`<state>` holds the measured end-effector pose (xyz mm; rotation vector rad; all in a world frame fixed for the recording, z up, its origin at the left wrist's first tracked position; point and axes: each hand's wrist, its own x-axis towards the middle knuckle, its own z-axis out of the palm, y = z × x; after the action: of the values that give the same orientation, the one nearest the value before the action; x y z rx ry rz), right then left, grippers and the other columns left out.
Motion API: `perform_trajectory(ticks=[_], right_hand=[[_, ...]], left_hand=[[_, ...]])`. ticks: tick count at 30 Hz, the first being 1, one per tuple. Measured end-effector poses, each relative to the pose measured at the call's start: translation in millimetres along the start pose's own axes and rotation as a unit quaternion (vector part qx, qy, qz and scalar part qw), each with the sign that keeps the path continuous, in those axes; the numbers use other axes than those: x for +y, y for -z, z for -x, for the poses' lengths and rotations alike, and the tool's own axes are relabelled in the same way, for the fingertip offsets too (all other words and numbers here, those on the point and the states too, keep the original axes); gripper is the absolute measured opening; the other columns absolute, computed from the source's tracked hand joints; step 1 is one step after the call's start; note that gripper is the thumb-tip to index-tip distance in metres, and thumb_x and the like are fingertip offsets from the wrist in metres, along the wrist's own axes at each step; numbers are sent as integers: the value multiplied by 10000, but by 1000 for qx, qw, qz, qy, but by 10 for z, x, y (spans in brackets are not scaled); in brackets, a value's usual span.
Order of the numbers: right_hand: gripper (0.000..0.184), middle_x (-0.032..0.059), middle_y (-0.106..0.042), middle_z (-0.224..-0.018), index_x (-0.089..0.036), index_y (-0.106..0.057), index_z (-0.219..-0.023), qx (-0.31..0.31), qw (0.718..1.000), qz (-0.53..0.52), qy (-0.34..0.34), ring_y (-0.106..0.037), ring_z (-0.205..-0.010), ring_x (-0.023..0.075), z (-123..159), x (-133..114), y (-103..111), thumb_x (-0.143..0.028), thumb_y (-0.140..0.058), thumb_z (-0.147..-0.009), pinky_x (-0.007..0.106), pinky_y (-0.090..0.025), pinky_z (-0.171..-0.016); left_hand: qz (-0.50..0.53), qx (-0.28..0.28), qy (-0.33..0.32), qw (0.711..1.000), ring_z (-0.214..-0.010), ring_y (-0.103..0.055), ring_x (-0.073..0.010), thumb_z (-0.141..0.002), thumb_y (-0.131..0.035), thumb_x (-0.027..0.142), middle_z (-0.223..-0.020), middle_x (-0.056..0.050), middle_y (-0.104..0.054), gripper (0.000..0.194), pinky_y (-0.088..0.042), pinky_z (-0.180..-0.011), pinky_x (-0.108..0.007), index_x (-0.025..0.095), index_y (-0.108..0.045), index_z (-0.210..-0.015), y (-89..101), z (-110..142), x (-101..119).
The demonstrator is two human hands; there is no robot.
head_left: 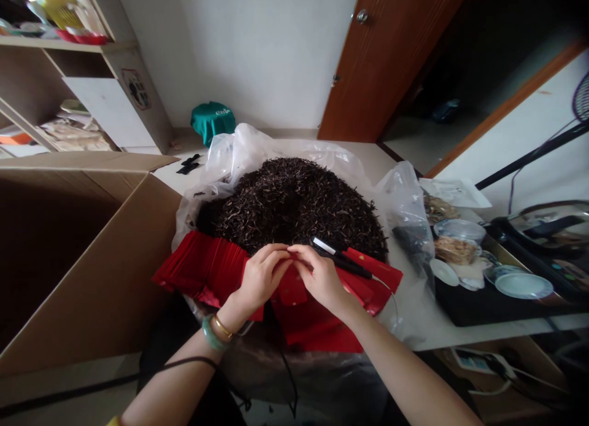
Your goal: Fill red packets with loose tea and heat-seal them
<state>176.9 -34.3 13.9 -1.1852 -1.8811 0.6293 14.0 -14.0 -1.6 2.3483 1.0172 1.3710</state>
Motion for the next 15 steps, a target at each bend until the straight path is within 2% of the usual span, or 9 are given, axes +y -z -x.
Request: perform_trajectory(ticks=[3,7,11,15], right_hand=[[274,67,-707,-1063,-232,-582,-1110,-16,999,-6,33,-693,-937,179,-21,-67,54,-131,-435,-902,310,-549,-839],[193,19,-704,-904,-234,-573,-1059,-64,997,-33,8,-674,-712,141,-40,-189,158,-185,-515,-883,262,-544,-699],[105,-41,-628,-717,-227,-551,-898,-107,992,-62,-9,-594,-583,110,-45,-281,241,-277,-621,-836,214,-494,-571],[194,-1,-589,-778,-209,-561,-782,-100,992,-30,73,-573,-685,132,-41,-307,260,-362,-678,-803,239,-495,-629]], left_hand=[[63,6,31,998,-883,-667,-172,-909,-548,200,-979,-88,-685,92,-566,-762,-298,172,-633,-890,13,-17,0],[190,18,96,977,-892,-661,-191,-858,-638,335,-963,-96,-681,196,-558,-758,-325,166,-658,-762,42,-45,6],[332,-25,154,930,-890,-656,-216,-770,-703,467,-954,-107,-676,342,-553,-762,-364,154,-655,-641,65,-61,43],[431,-52,208,876,-923,-639,-231,-708,-724,546,-984,-103,-650,436,-542,-814,-400,153,-599,-563,73,-63,84]])
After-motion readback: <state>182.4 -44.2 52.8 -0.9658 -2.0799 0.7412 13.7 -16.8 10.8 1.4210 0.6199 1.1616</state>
